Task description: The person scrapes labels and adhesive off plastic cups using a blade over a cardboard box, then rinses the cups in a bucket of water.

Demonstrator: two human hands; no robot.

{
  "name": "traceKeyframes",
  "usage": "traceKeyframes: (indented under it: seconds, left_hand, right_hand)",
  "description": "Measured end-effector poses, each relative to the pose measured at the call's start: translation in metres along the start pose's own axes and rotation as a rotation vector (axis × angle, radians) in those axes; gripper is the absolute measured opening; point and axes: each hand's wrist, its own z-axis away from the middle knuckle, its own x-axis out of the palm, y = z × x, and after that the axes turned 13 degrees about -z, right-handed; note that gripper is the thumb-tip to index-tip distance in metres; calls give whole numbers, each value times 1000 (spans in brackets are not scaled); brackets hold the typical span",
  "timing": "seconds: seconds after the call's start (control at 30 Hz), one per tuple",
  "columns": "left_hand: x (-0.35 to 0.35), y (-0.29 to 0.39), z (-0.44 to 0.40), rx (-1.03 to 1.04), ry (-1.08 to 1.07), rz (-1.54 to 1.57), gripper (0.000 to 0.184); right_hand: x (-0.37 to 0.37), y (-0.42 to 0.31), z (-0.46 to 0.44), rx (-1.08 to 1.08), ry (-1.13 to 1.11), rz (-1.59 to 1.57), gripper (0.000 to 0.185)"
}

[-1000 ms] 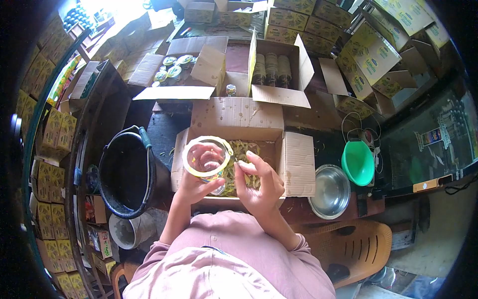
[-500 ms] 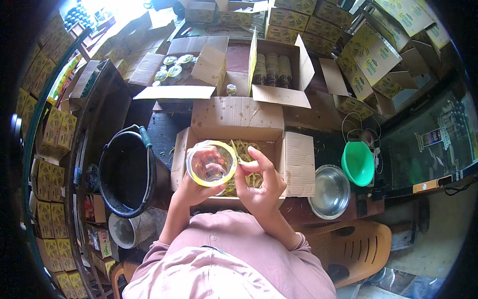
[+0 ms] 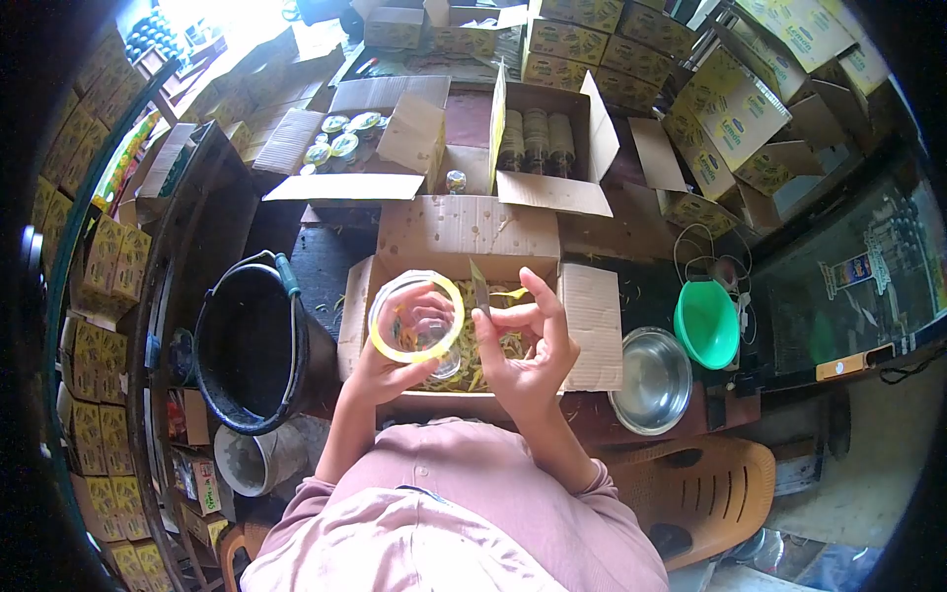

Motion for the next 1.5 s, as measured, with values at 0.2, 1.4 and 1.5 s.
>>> traceKeyframes:
  seconds: [0.2,1.4,1.5]
  left_hand:
    - [2,2,2,-27,84,89,72]
    - [-1,-6,6,-13,71,-57,71]
    - [0,-5,4,20,98,-39,72]
  right_hand:
    - [3,2,7,-94,-37,52,66]
    - [11,2,11,-180,-36,95,74]
    - [13,2,12,-191,-37,103,73]
